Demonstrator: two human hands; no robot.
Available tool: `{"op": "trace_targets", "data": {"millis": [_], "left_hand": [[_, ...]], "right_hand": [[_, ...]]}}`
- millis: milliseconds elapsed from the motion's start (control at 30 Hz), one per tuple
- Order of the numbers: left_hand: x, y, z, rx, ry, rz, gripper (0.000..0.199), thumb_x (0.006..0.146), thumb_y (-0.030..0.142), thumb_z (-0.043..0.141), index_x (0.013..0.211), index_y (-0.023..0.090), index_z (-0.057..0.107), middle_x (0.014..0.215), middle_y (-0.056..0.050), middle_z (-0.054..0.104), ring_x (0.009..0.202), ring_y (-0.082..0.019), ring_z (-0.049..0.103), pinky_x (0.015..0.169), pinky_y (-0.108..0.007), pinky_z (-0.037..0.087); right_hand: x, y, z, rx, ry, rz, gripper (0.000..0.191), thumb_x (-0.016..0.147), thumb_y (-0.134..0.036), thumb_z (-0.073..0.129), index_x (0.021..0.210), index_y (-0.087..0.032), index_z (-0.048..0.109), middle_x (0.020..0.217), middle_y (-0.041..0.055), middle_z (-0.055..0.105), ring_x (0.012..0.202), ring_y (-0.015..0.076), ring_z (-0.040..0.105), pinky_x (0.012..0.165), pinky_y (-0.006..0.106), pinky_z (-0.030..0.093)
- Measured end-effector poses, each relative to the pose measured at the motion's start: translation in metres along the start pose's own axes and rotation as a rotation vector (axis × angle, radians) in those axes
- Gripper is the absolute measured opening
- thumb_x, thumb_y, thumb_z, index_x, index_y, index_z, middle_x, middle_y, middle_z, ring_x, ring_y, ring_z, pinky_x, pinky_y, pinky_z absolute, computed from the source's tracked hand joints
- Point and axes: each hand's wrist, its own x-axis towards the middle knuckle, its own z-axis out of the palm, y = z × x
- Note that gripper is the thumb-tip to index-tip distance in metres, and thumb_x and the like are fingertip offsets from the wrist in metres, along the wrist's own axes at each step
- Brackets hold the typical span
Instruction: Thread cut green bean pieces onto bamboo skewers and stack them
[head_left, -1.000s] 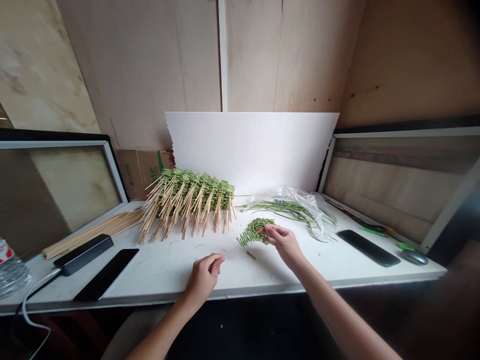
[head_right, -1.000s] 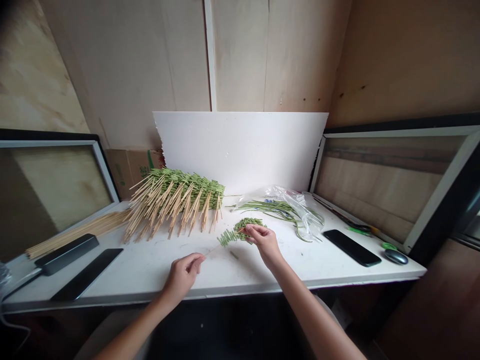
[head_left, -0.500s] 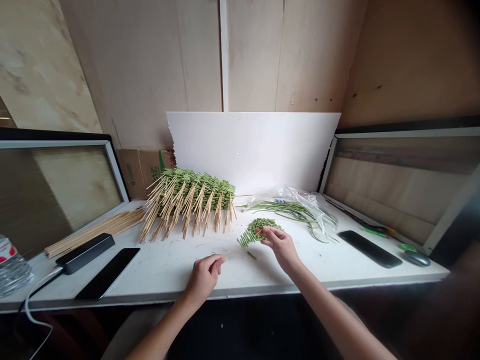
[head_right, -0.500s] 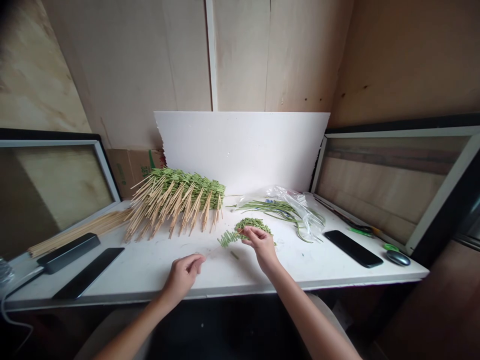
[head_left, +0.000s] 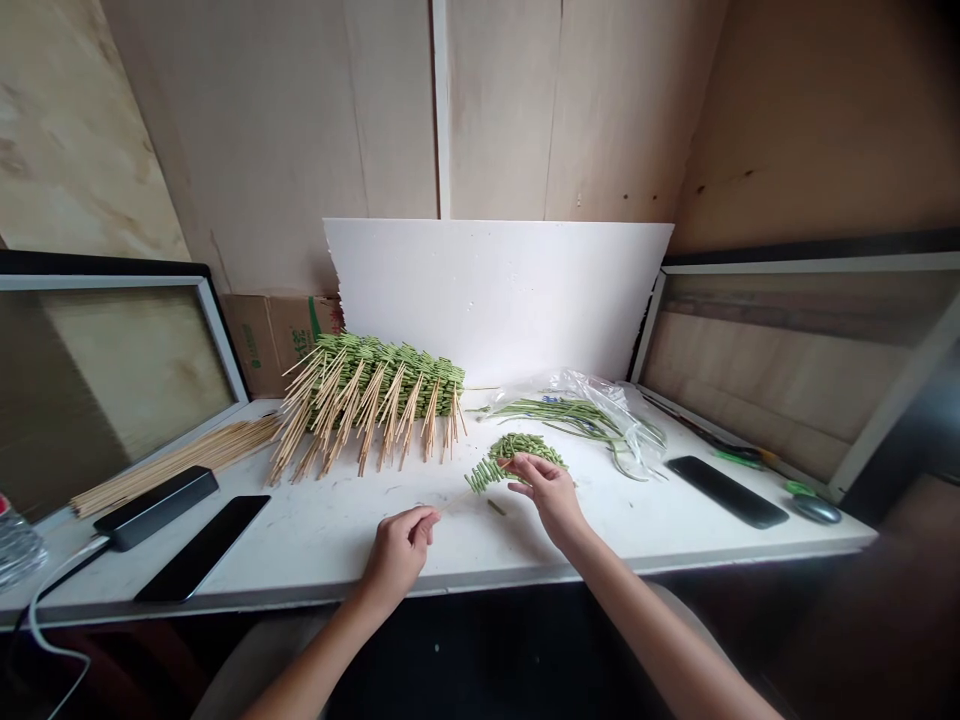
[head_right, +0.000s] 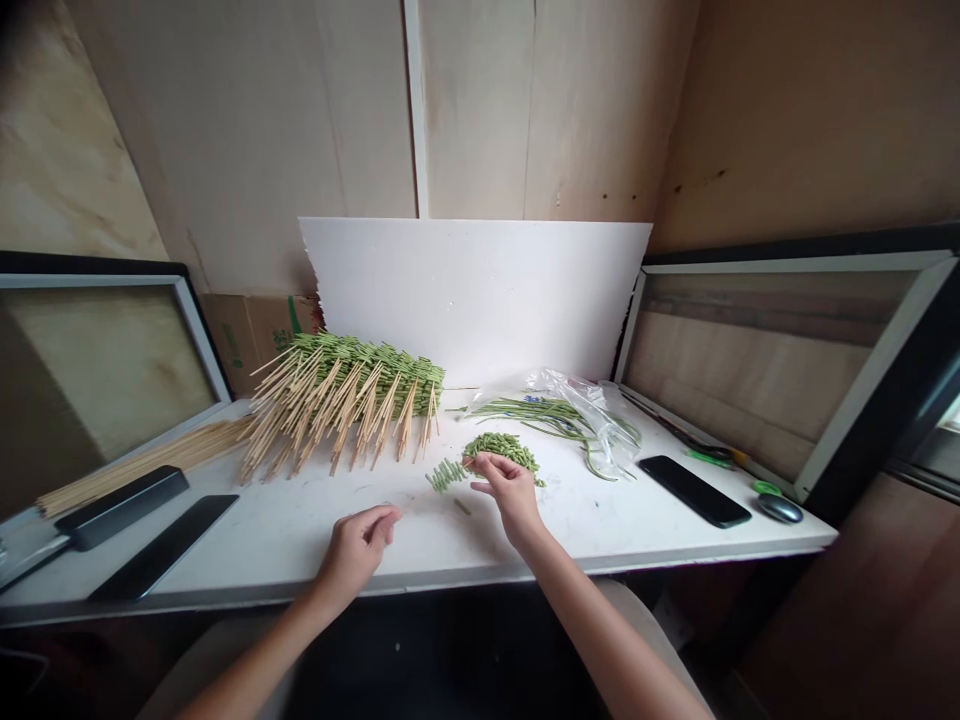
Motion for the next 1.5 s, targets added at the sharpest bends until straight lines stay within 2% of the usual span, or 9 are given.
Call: {"op": "trace_targets", "data": {"millis": [333,433,533,633,800,1067,1233,1367,1500], "left_hand": [[0.0,0.0,0.001,0.005,0.002,-0.004,0.033,0.102,0.034,0.049,0.082,0.017,0.07,0.061,0.001,0.057,0.054,-0.012,0.053,0.06,-0.021,0.042],[0.001,-0.001,0.002,0.003,0.024,-0.021,0.032,0.102,0.036,0.049,0.085,0.017,0.07,0.061,0.002,0.058,0.054,-0.012,0.054,0.06,-0.021,0.042],[0.002,-0.001,0.002,-0.011,0.053,-0.037,0.032,0.103,0.036,0.049,0.088,0.017,0.069,0.061,0.002,0.058,0.054,-0.012,0.054,0.059,-0.021,0.042],[0.002,-0.001,0.002,-0.022,0.07,-0.038,0.032,0.103,0.037,0.049,0.088,0.017,0.07,0.062,0.002,0.058,0.054,-0.012,0.055,0.059,-0.021,0.043],[0.002,0.001,0.001,-0.019,0.07,-0.027,0.032,0.103,0.036,0.049,0.089,0.018,0.07,0.061,0.002,0.06,0.053,-0.012,0.055,0.059,-0.021,0.043],[0.002,0.0,0.003,-0.009,0.055,-0.024,0.032,0.103,0.038,0.05,0.089,0.017,0.07,0.061,0.002,0.059,0.054,-0.012,0.056,0.059,-0.021,0.043],[0.0,-0.002,0.003,-0.018,0.063,-0.021,0.032,0.103,0.038,0.05,0.091,0.018,0.071,0.062,0.002,0.06,0.054,-0.013,0.057,0.06,-0.021,0.044],[-0.001,-0.003,0.003,-0.009,0.058,-0.013,0.031,0.103,0.037,0.049,0.091,0.018,0.07,0.062,0.002,0.06,0.054,-0.013,0.057,0.06,-0.021,0.045],[0.0,-0.002,0.003,0.018,0.057,0.009,0.031,0.103,0.036,0.049,0.09,0.018,0.07,0.062,0.002,0.06,0.054,-0.013,0.057,0.061,-0.021,0.045]], "right_hand": [[-0.001,0.016,0.013,-0.026,-0.005,0.007,0.036,0.07,-0.052,0.089,0.087,-0.021,0.083,0.104,0.0094,0.077,0.105,0.0294,0.07,0.086,0.042,0.063],[0.003,0.01,0.01,-0.047,-0.022,0.003,0.039,0.076,-0.056,0.082,0.095,-0.022,0.082,0.109,0.01,0.077,0.106,0.0291,0.069,0.074,0.036,0.061],[0.005,0.003,0.003,-0.277,-0.001,0.017,0.042,0.084,-0.061,0.07,0.089,-0.021,0.082,0.099,0.0103,0.079,0.082,0.0237,0.069,0.054,0.029,0.048],[0.006,0.0,-0.004,-0.643,-0.048,-0.02,0.041,0.084,-0.057,0.069,0.072,-0.019,0.078,0.079,0.0087,0.078,0.063,0.0196,0.063,0.054,0.03,0.042],[-0.001,0.005,-0.001,-1.044,-0.194,-0.188,0.024,0.084,-0.043,0.071,0.075,-0.023,0.081,0.082,0.0073,0.078,0.075,0.0238,0.068,0.067,0.033,0.047],[-0.013,0.025,0.01,-1.44,-0.128,-0.409,0.016,0.09,-0.026,0.065,0.082,-0.022,0.078,0.089,0.0111,0.073,0.101,0.0308,0.061,0.067,0.031,0.044],[-0.006,0.026,0.003,-1.294,-0.103,-0.439,0.018,0.095,-0.028,0.062,0.084,-0.023,0.074,0.092,0.0104,0.074,0.098,0.0291,0.064,0.073,0.034,0.047],[0.011,0.021,-0.011,-0.863,-0.027,-0.309,0.031,0.097,-0.048,0.058,0.091,-0.022,0.073,0.084,0.0084,0.076,0.077,0.0261,0.068,0.073,0.038,0.05],[0.025,0.021,-0.023,-0.412,-0.034,-0.141,0.042,0.082,-0.06,0.074,0.1,-0.021,0.075,0.085,0.0085,0.077,0.08,0.0267,0.07,0.064,0.034,0.048]]}}
